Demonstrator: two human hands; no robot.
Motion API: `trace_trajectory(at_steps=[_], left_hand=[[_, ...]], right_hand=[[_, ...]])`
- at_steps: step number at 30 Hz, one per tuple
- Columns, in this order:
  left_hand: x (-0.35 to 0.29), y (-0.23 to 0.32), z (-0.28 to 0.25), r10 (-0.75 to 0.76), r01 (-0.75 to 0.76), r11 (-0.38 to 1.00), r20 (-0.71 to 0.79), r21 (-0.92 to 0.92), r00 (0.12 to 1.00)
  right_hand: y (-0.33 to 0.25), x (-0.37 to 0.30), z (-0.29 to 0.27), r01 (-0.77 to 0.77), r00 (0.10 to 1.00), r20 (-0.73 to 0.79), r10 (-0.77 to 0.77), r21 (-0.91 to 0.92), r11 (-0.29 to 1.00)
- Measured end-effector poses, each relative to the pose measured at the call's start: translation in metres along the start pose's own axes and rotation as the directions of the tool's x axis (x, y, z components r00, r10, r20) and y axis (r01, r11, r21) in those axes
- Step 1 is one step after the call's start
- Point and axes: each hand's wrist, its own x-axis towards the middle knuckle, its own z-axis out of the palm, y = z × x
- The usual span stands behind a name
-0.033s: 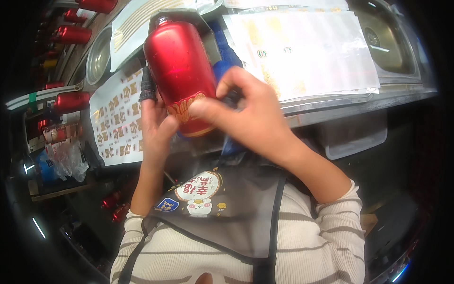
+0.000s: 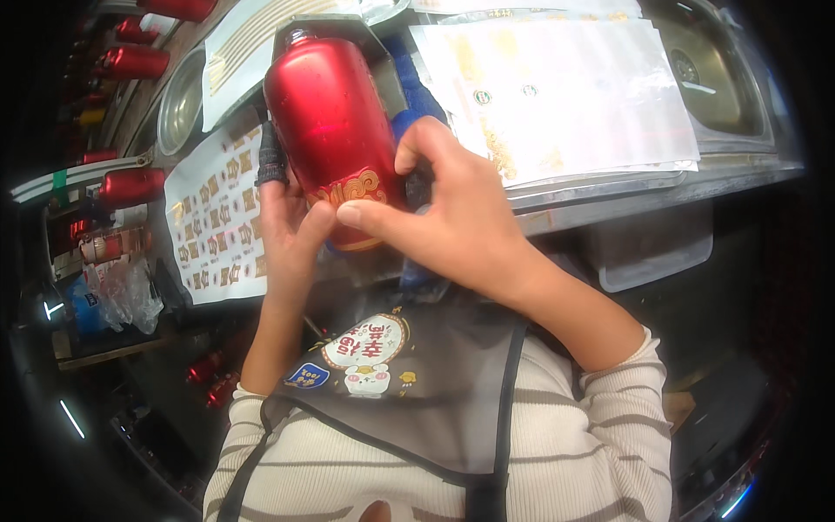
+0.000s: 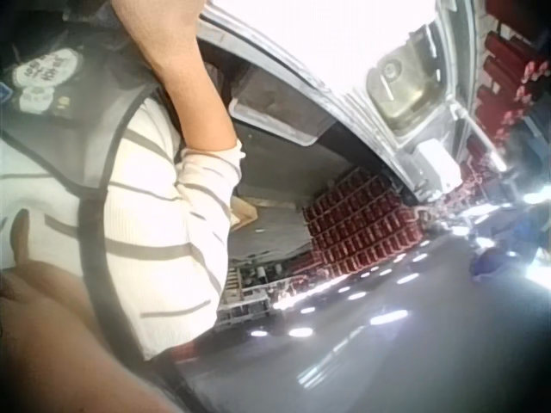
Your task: The person applies gold stickers to red cylindrical containers on a workbench. They peel stickers from sheets, align and press them onto the containers, smooth the surfaces, and place finished units on a nearby table.
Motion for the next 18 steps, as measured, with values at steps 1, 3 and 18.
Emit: trace_trajectory(at_steps=[1,3,18], left_hand=[[-0.0005,-0.0002,0.0016,0.016,-0.015,0.999,-0.012,0.033,1.000],[-0.0015,-0.0018,0.0029,0.020,-0.019,0.999,-0.026,0.046,0.999],[0.0022,-0.0016,0.0063,0.041,-0.041,0.999,-0.046,0.014,0.998]], right_hand=[[0.0026,0.0008,0.0049,0.139,0.988,-0.051,-0.146,-0.121,0.983],[0.0034,0.0019,0.0025,0.062,0.998,-0.006,-0.062,-0.027,0.998],[0.0083,0.0088,-0.0010,-0.080,0.994,0.090,0.067,0.153,0.985]])
